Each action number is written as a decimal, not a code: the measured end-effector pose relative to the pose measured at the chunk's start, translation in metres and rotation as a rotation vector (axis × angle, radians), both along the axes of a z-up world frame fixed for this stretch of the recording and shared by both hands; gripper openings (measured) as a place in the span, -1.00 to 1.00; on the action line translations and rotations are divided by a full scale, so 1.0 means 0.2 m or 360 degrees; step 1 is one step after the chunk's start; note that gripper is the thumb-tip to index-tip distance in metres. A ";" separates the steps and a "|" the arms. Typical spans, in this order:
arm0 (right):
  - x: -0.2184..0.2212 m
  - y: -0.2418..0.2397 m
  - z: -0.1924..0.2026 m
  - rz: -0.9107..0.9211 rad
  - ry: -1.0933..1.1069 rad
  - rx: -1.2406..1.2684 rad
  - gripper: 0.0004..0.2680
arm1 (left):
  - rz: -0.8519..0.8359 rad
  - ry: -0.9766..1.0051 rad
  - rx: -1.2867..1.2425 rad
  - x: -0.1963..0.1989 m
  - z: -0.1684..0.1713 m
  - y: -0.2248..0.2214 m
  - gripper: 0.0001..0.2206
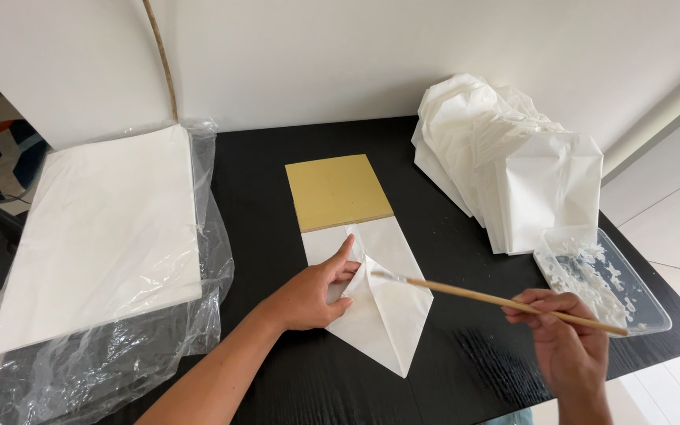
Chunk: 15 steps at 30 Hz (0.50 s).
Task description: Manually folding and gluing the bottom of white bags using a template and a brush.
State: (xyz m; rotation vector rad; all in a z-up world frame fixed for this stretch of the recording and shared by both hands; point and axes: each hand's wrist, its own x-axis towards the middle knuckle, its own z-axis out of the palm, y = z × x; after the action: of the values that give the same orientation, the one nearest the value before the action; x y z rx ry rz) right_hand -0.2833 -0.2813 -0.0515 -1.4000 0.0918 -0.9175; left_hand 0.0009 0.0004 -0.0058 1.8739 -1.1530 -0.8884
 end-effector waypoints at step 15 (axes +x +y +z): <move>0.09 0.00 -0.03 0.0041 -0.0031 -0.0030 -0.88 | -0.0016 0.0004 0.0074 0.00 0.04 0.00 -0.06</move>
State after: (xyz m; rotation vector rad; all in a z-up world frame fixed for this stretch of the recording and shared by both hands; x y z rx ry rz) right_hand -0.2650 -0.2815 -0.0581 -1.4068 0.0504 -0.9122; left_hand 0.0011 -0.0006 0.0013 1.9056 -1.1501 -0.9300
